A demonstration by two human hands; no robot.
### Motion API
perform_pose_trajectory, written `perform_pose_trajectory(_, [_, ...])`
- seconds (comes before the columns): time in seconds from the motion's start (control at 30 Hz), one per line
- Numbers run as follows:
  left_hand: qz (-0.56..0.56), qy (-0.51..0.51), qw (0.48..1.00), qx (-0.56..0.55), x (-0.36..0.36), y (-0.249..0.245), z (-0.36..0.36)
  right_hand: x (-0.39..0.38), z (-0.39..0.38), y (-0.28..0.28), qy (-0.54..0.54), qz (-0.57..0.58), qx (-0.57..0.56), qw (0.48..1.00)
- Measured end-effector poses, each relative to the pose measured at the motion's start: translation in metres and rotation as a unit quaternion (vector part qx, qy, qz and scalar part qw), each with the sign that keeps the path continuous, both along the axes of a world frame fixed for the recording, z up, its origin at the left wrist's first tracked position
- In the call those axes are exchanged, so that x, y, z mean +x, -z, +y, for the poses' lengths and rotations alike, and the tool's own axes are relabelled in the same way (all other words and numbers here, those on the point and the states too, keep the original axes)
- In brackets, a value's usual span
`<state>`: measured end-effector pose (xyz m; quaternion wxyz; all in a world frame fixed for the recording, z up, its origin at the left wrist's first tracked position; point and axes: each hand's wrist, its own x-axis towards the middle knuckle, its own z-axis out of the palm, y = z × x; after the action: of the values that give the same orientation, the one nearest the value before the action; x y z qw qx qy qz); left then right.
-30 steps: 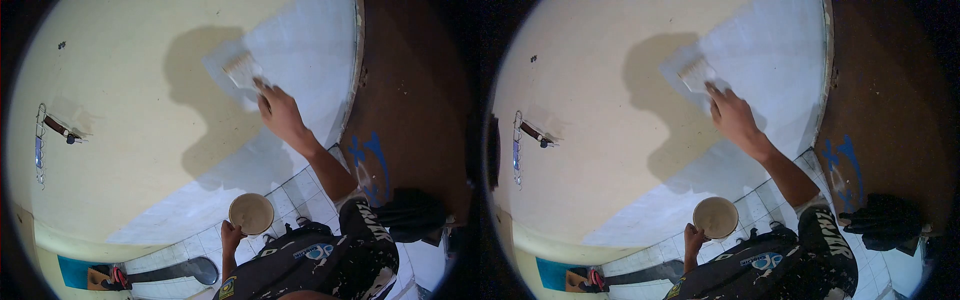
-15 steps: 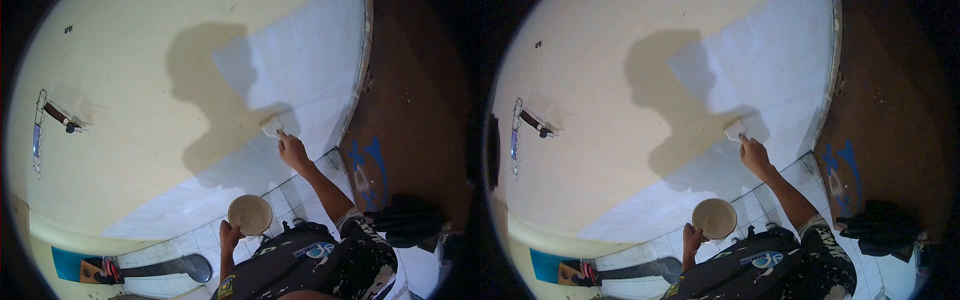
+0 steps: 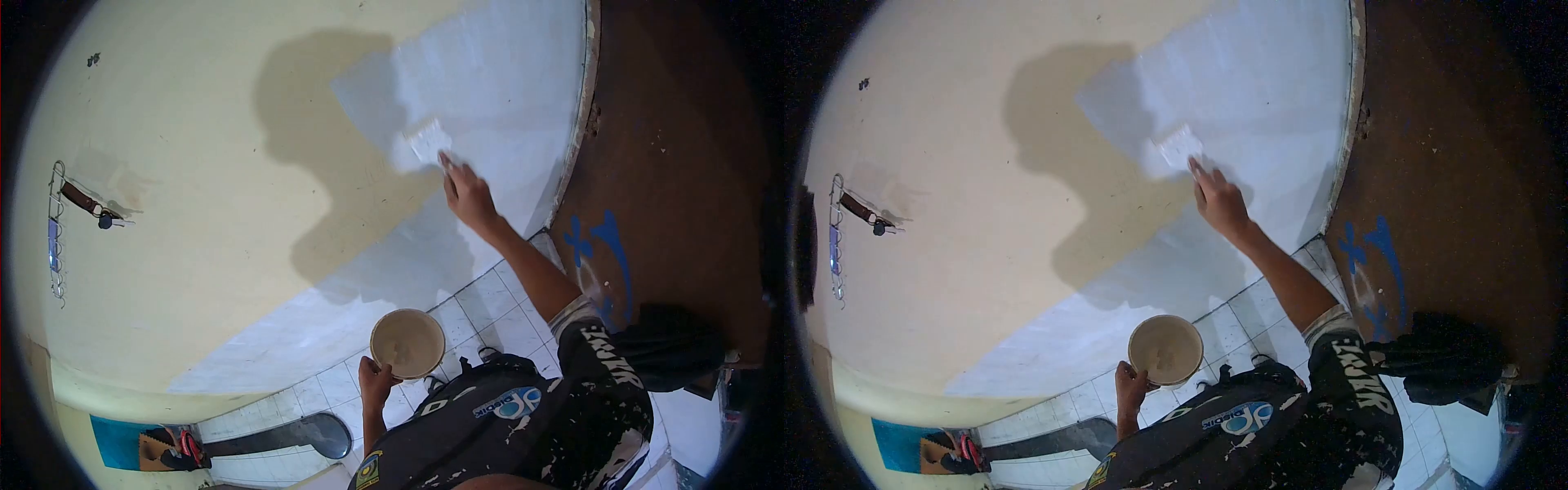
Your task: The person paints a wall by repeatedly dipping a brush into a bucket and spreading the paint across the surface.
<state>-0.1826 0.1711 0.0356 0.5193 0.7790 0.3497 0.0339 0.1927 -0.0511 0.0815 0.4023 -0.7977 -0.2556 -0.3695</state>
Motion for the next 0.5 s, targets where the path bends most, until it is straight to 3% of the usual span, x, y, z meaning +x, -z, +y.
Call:
perform_pose_trajectory(0.07, [-0.019, -0.019, 0.999, -0.044, -0.008, 0.017, 0.008, -0.016, 0.002, 0.052, 0.007, 0.106, -0.040, 0.994])
perform_pose_trajectory(0.17, [0.009, -0.012, 1.000, -0.026, -0.013, 0.031, 0.018, -0.037, -0.003, 0.105, 0.013, 0.208, -0.084, 0.974])
perform_pose_trajectory(0.3, [0.019, 0.006, 1.000, -0.007, -0.005, 0.010, 0.008, -0.050, -0.020, 0.155, 0.016, 0.370, -0.162, 0.915])
perform_pose_trajectory(0.4, [0.005, -0.008, 1.000, -0.025, -0.010, 0.016, 0.009, -0.030, -0.019, 0.167, 0.002, 0.335, -0.149, 0.930])
perform_pose_trajectory(0.5, [0.009, 0.003, 1.000, -0.010, -0.010, 0.012, 0.007, -0.010, -0.005, 0.090, 0.009, 0.313, -0.121, 0.942])
